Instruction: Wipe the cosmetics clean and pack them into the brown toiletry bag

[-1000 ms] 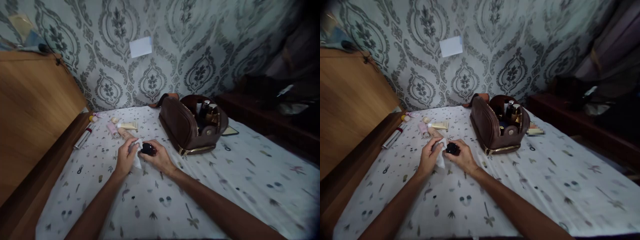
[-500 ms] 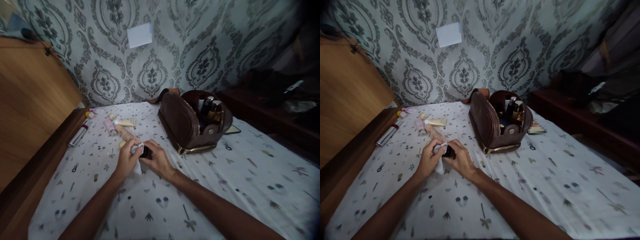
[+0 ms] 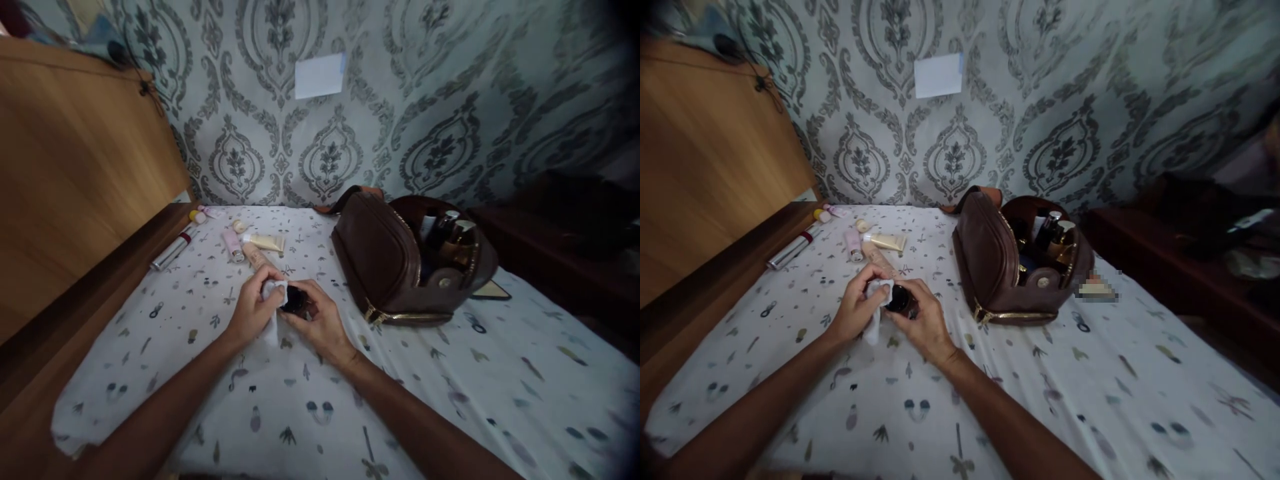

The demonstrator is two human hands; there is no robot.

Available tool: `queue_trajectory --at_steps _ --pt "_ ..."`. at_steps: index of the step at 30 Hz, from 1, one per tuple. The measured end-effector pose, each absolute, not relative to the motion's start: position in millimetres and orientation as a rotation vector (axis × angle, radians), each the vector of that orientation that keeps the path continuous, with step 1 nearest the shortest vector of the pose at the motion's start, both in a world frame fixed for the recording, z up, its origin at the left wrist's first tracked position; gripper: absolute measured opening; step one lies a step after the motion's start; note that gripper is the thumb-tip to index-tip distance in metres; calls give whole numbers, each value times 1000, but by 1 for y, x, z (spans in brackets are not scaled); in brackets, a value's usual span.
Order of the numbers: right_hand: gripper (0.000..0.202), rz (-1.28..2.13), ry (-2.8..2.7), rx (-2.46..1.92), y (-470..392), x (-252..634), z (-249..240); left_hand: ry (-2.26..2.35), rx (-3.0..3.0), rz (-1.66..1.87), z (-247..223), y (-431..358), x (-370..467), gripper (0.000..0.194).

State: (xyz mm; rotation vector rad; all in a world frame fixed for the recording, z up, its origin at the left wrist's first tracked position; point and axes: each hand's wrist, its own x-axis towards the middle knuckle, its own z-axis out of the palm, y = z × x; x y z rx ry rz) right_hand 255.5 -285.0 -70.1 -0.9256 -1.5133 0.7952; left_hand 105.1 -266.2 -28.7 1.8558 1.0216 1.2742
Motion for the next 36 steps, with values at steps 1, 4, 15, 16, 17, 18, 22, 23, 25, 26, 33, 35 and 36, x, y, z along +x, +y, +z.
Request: queue_trajectory --at_steps 1,4,15,16,17,18,22,23,25,26,33,35,36 --pt "38 820 -1503 -916 -284 255 -71 1015 1879 1274 -28 -266 104 8" --pt "40 851 -1484 -907 -282 256 -73 980 2031 1280 -29 -264 103 11" --pt "42 765 -1541 -961 -275 258 -77 856 2519 1220 -35 -252 89 20" --pt "44 768 -1540 -963 -274 258 -77 883 2550 1209 -34 -252 89 20" --pt "45 772 -1534 -965 -274 258 -77 913 2578 1201 -34 -252 88 20" --pt "45 775 -1525 -967 -274 258 -77 940 2604 1193 -33 -253 88 19" --pt "47 796 -1478 -978 -275 258 -77 1014 2687 1190 -32 -256 90 14" --pt "47 801 -1468 -978 -275 258 -78 1024 2700 1197 -32 -256 90 13" --pt "47 816 -1447 -972 -275 258 -78 1035 2717 1209 -31 -257 91 13" --pt "47 825 -1436 -967 -275 258 -78 1031 2718 1213 -31 -258 91 13" --pt "42 861 -1392 -912 -273 260 -77 830 2719 1221 -29 -266 97 11" --pt "41 886 -1384 -890 -273 261 -76 813 2747 1231 -30 -268 99 14" --pt "41 900 -1384 -880 -273 261 -76 821 2762 1233 -30 -269 100 15"
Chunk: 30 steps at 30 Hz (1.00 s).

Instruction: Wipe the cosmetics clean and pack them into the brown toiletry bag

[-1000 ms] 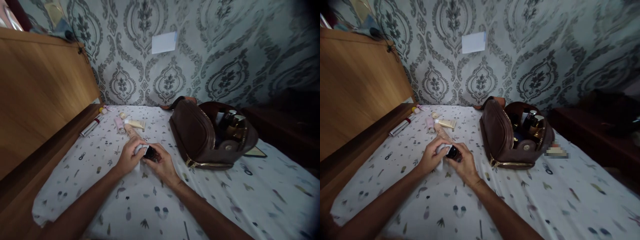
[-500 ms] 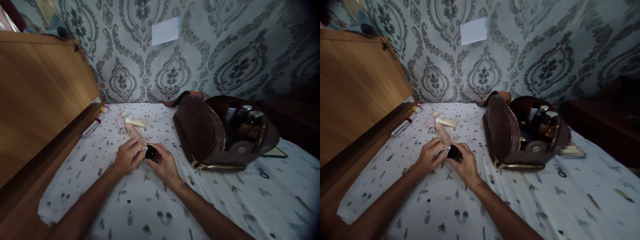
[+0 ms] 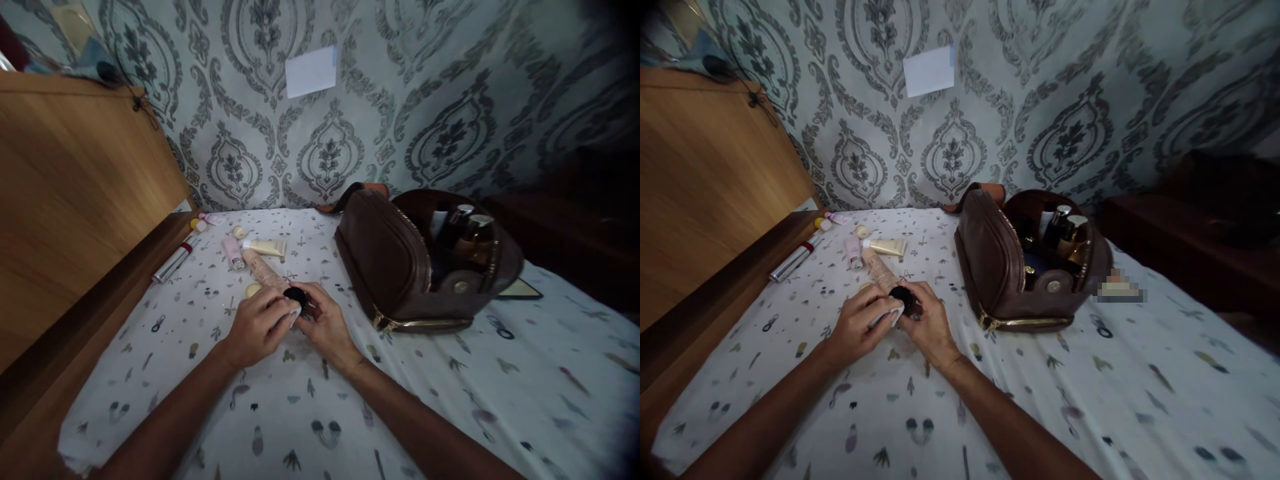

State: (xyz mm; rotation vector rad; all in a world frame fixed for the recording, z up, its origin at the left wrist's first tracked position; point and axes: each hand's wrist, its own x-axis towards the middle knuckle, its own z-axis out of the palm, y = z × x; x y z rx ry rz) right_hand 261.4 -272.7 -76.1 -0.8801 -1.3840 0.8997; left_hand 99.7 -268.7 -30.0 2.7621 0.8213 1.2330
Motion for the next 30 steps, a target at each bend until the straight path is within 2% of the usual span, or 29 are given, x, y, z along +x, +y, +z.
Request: queue_trajectory --at_steps 8,18,30 --pt "43 957 -1374 -831 -271 260 -80 1030 2624 1274 -34 -263 96 20" --pt "47 1170 -1200 -831 -271 258 -80 1054 2402 1266 -36 -259 96 14" --pt "45 1079 -1174 -918 -273 261 -72 884 2962 1254 -34 -269 101 16"
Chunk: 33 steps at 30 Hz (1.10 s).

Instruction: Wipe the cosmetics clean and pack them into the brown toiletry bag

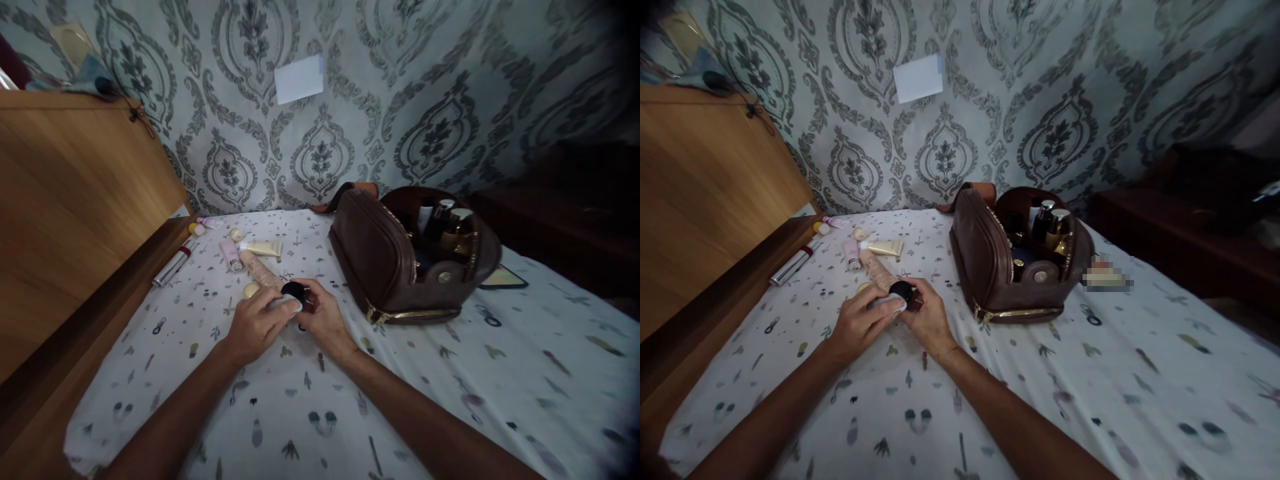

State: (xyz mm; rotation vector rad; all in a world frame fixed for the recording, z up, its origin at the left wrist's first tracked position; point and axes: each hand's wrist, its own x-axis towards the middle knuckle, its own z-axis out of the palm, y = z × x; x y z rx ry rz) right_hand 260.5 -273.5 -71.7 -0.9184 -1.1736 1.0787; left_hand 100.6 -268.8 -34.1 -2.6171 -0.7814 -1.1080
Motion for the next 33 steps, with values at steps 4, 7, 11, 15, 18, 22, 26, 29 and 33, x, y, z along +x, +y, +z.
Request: queue_trajectory --at_steps 4,7,11,15,18,22,26,29,33 --pt "45 1121 -1143 -896 -272 261 -72 -768 -2598 -1092 -33 -267 97 17" --pt "45 1143 -1124 -870 -271 262 -73 -865 -2662 -1149 -34 -264 95 17" --pt "47 1152 -1137 -832 -270 262 -74 -1006 -2761 -1345 -36 -261 95 18" --pt "47 1131 -1223 -813 -270 260 -76 -1171 -2791 -1459 -36 -257 95 17" --pt "61 1102 -1285 -816 -272 258 -79 -1255 -2827 -1521 -36 -253 94 16" --pt "78 999 -1427 -920 -277 258 -79 -1294 -2894 -1569 -37 -251 93 18" --pt "80 852 -1590 -1030 -282 258 -73 -1194 -2935 -1529 -35 -253 93 19" --pt "80 799 -1619 -1074 -285 257 -70 -1078 -2958 -1405 -32 -255 93 20" --pt "81 802 -1622 -1124 -286 257 -71 -928 -2944 -1201 -28 -259 94 22"
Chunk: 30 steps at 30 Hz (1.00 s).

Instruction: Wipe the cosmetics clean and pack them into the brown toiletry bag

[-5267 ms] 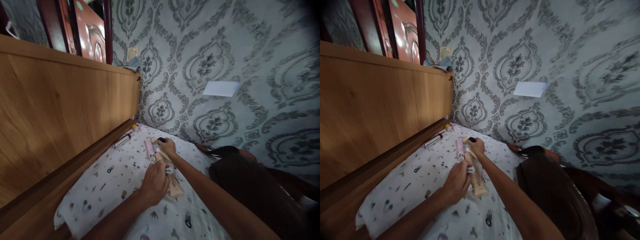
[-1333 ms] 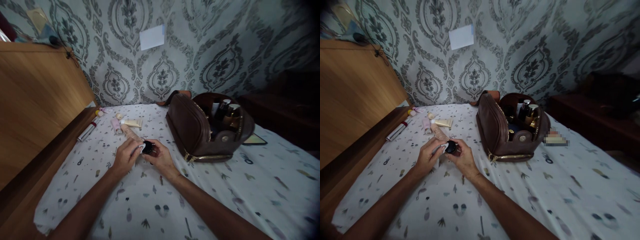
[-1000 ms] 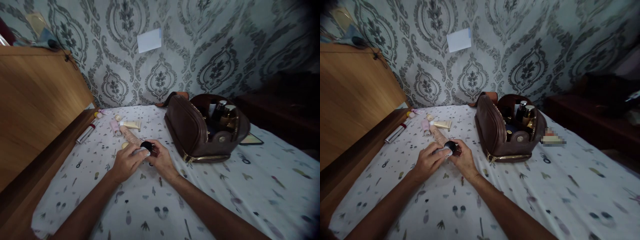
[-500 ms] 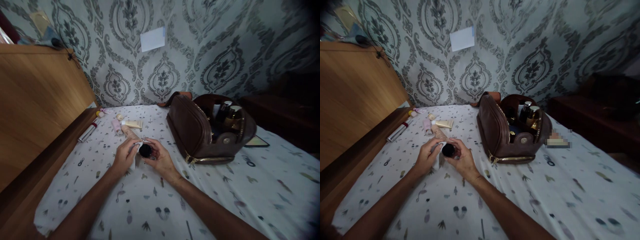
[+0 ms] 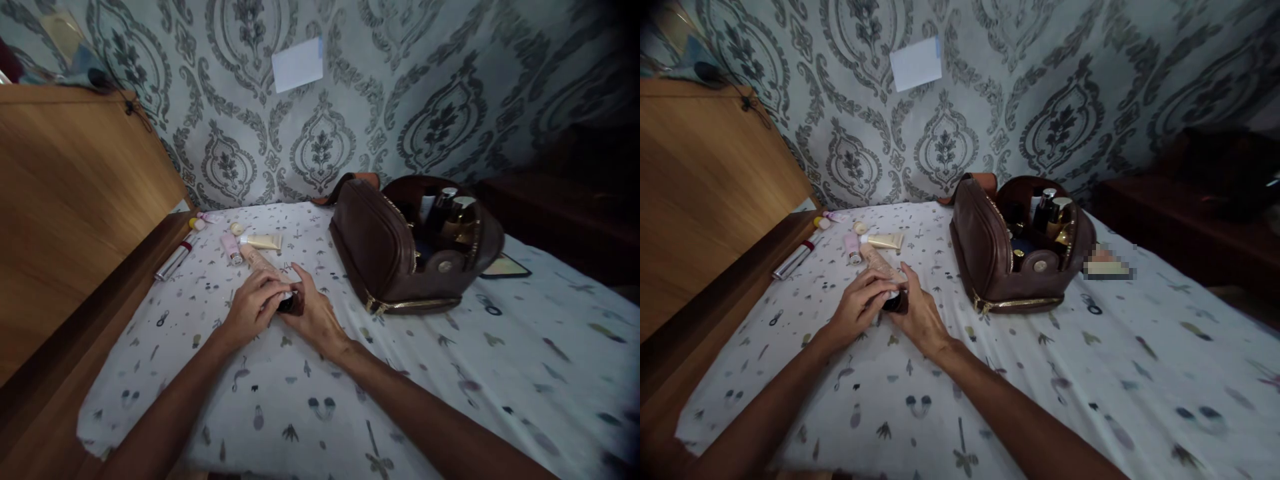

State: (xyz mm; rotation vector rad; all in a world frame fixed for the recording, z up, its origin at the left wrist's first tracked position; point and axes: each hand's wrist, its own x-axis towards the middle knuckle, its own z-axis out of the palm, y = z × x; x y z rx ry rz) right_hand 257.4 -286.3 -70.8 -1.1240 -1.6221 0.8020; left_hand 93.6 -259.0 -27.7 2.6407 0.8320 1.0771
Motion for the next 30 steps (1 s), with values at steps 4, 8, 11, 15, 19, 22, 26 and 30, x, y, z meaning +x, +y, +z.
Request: queue_trajectory --at_steps 4,8,11,15,19,22,26,30 --pt "83 839 -1542 -1159 -282 259 -77 751 2794 1007 -23 -263 95 22" --pt "79 941 -1338 -1067 -272 261 -87 735 2885 966 -22 -266 96 19" --pt "73 1068 -1197 -923 -266 262 -90 774 2888 1031 -25 -266 96 16" --pt "64 1207 -1079 -843 -264 264 -86 854 2786 1118 -28 -264 95 15" --pt "53 1312 -1026 -777 -266 263 -79 947 2601 1165 -30 -261 96 11" --pt "49 1324 -990 -748 -269 263 -75 984 2500 1191 -34 -260 95 9" --pt "47 1284 -979 -738 -274 263 -71 1061 2464 1197 -41 -260 94 9" --pt "44 1127 -1030 -788 -279 266 -60 1125 2499 1245 -47 -261 95 13"
